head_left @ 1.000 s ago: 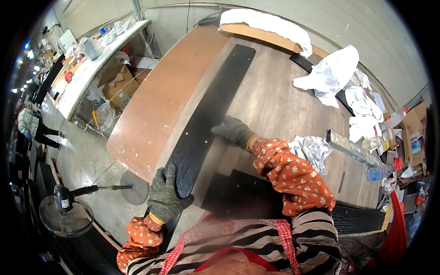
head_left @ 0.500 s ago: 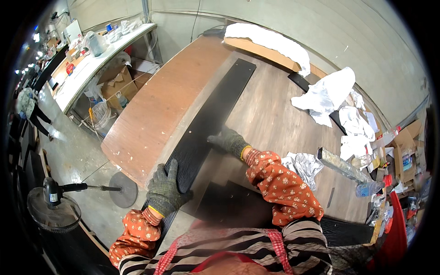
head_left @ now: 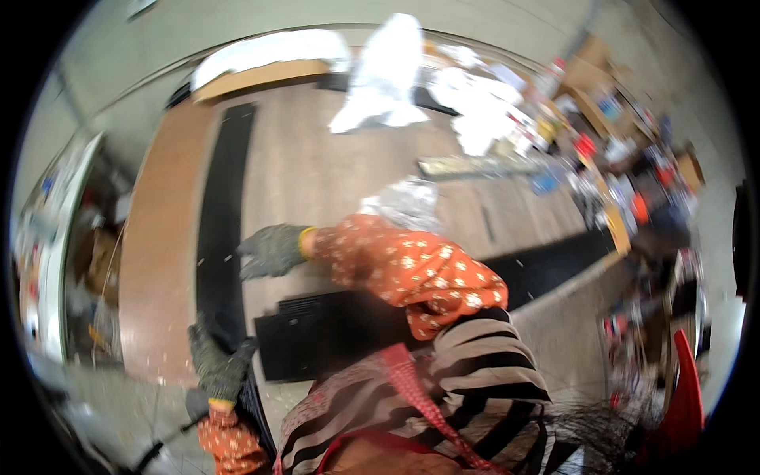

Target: The person sands a long, black, ribbed wooden plank on a workbench using a sanding block. They repeatedly rub the block along the plank's surface and edges, occasionally wiping the plank with a white cloth to remove dust. The person handles the plank and the sanding block throughout the process.

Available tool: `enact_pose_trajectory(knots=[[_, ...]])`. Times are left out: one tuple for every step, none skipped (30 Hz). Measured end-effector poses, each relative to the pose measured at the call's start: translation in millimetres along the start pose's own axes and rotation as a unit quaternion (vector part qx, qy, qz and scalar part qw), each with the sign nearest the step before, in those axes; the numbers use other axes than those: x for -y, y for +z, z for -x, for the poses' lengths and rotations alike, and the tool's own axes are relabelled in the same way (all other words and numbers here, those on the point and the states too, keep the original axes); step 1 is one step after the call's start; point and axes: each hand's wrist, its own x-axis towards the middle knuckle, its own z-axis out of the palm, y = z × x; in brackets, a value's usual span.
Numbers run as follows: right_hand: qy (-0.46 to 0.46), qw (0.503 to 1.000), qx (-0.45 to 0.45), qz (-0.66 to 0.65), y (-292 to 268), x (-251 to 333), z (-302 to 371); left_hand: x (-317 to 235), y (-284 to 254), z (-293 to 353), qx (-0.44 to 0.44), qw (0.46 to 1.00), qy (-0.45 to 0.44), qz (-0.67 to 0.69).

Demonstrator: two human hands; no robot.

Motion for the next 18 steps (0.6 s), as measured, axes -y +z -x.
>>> enact_pose_trajectory(knots=[[-0.064,0.995,-0.054,0.052,4,-18,3,10,8,-5,-0.041,0.997,0.047,0.042],[-0.039,0.995,-0.050,0.077,-3,-19,22,10,15,-10,-0.068,0.977,0.097,0.176],[-0.020,0.995,-0.032,0.097,-11,-8,38,4,17,-11,-0.088,0.939,0.127,0.306],[0.001,0.997,-0.015,0.081,-19,2,62,-4,16,-10,-0.039,0.924,0.111,0.363],[0.024,0.997,0.000,0.067,-32,17,101,-22,7,-6,0.012,0.903,0.095,0.419],[0.037,0.998,0.018,0.049,-37,24,133,-41,-4,0,0.060,0.881,0.071,0.464],[0.007,0.997,0.021,0.070,-31,16,154,-55,0,5,0.086,0.878,0.132,0.452],[-0.035,0.996,0.024,0.083,-25,12,175,-76,-8,14,0.110,0.877,0.188,0.427],[-0.063,0.992,0.026,0.105,-18,6,198,-88,-3,18,0.136,0.865,0.250,0.414],[-0.045,0.987,0.066,0.137,-14,4,217,-86,1,14,0.065,0.903,0.348,0.244],[-0.020,0.982,0.036,0.182,-11,5,244,-95,-9,17,0.075,0.917,0.357,0.160],[0.017,0.972,0.011,0.234,-6,5,276,-102,-11,18,0.083,0.922,0.368,0.089],[0.053,0.957,-0.011,0.286,-2,3,305,-107,-6,18,0.090,0.922,0.377,0.017],[0.085,0.960,-0.020,0.264,-2,-3,331,-108,-1,20,0.092,0.937,0.328,0.076],[0.119,0.962,-0.031,0.243,-6,-12,357,-109,3,20,0.088,0.946,0.296,0.100],[0.151,0.963,-0.041,0.221,-8,-22,378,-108,9,20,0.084,0.953,0.262,0.124],[0.150,0.959,-0.054,0.236,-7,-33,396,-109,12,21,0.077,0.960,0.228,0.144],[0.150,0.954,-0.066,0.252,-4,-43,411,-110,15,20,0.077,0.966,0.195,0.149]])
